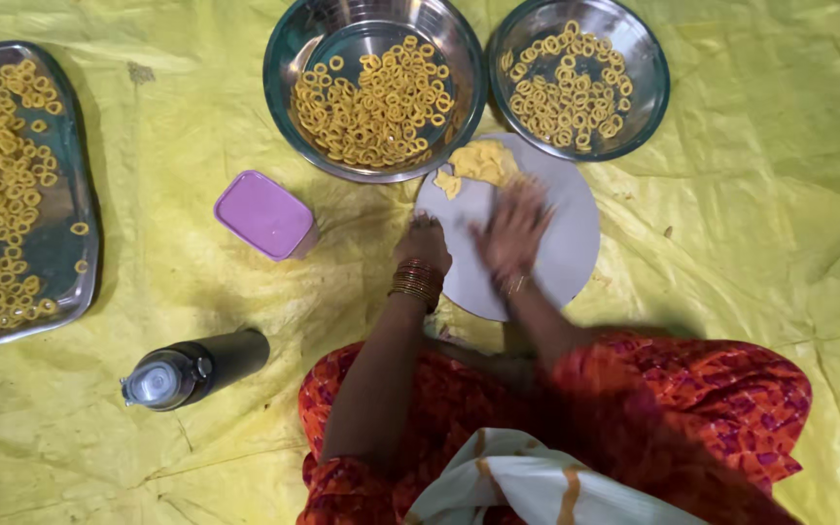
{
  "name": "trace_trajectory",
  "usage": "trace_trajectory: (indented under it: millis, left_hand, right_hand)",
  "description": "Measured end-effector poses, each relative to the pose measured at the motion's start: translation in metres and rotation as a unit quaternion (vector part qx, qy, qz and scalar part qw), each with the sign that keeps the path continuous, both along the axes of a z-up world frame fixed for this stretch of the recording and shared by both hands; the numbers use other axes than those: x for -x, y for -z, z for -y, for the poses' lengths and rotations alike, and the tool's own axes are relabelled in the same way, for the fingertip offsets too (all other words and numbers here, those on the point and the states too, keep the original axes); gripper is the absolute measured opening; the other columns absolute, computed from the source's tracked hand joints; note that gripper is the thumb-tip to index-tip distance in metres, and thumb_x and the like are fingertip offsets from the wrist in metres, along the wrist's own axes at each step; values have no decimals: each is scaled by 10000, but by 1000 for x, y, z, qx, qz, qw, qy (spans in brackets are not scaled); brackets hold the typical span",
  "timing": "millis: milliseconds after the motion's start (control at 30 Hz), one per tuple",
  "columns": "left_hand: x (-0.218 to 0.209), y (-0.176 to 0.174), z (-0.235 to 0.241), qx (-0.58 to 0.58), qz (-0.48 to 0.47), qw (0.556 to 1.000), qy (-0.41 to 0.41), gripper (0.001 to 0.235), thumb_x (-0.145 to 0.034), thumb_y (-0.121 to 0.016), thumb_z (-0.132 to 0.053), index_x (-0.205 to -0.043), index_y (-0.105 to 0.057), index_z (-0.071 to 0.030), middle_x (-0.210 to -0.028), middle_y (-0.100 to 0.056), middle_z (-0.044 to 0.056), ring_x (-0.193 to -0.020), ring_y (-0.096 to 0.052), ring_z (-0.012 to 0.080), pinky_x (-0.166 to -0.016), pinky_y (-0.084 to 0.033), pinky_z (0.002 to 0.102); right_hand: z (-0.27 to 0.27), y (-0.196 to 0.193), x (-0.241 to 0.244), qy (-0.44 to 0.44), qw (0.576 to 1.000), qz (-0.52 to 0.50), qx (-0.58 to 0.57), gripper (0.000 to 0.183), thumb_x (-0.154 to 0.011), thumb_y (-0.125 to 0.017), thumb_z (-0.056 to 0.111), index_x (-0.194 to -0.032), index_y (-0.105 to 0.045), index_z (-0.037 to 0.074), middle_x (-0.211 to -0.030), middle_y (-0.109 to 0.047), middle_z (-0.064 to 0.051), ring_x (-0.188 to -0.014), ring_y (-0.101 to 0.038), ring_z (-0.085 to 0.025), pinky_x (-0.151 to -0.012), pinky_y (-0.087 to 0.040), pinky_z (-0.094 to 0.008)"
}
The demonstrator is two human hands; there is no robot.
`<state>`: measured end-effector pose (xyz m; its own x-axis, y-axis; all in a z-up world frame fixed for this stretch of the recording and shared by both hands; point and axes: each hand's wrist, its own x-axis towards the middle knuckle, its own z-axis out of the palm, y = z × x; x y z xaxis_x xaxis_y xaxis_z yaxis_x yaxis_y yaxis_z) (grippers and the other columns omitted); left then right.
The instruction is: The person sits on a yellow tarp and rolls small pieces of yellow dough into thin ropes on a grey board. They then join the ends to form rings and place them into metal bowls. The process is repeated continuously.
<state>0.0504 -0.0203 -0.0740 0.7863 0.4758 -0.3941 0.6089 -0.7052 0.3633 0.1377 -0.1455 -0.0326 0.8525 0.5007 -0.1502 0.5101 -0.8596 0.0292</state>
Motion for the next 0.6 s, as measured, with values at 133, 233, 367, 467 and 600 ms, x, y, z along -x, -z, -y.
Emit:
trace_trajectory:
  millis: [133, 233, 367, 467, 600]
  left_hand:
    - [-2, 4, 0, -21, 9, 1000, -6, 547, -934, -548, -138, -1474, -485, -83, -1642, -346, 107, -1484, -383, 296, -1106, -465, 441]
    - [1, 8, -4, -16, 40, 999, 3, 569, -911, -575, -171, -1464, -465, -96, -1620, -321, 106, -1463, -369, 303, -1094, -439, 456]
    - [9, 8, -8, 9, 33, 999, 25, 579, -929, -597, -196, -1485, -466, -105, -1652, -314, 112, -1454, -416, 305, -1112, -448, 458]
    - [11, 3, -9, 0, 49, 999, 22, 544, -959, -604, -231, -1477, -495, -107, -1645, -334, 123, -1479, -398, 317, -1145, -427, 461]
    - [7, -1, -11, 7, 51, 998, 21, 566, -912, -595, -206, -1457, -475, -112, -1625, -298, 103, -1476, -346, 305, -1115, -413, 453]
  right_hand:
    - [33, 13, 80, -102, 993, 1, -60, 1044, -922, -472, 664, -1629, -35, 32, -1692, 16, -235, -1571, -4, -410, -1226, 9, -620]
    - [28, 11, 74, -86, 996, 17, -21, 1061, -925, -466, 680, -1644, -36, 31, -1708, 2, -203, -1584, -2, -375, -1227, 6, -619]
    - [-1, -6, 17, -25, 995, 64, -77, 1005, -966, -434, 697, -1639, -54, 54, -1702, -16, -243, -1580, -1, -391, -1206, 3, -632]
    - [-12, -24, -6, 9, 996, 0, -92, 1030, -938, -418, 755, -1609, -45, 68, -1694, 2, -226, -1567, 35, -388, -1213, 25, -612]
    - [-2, -19, 46, -66, 997, 40, 20, 1039, -960, -419, 700, -1652, -32, 29, -1716, -8, -202, -1587, 18, -363, -1251, 1, -592]
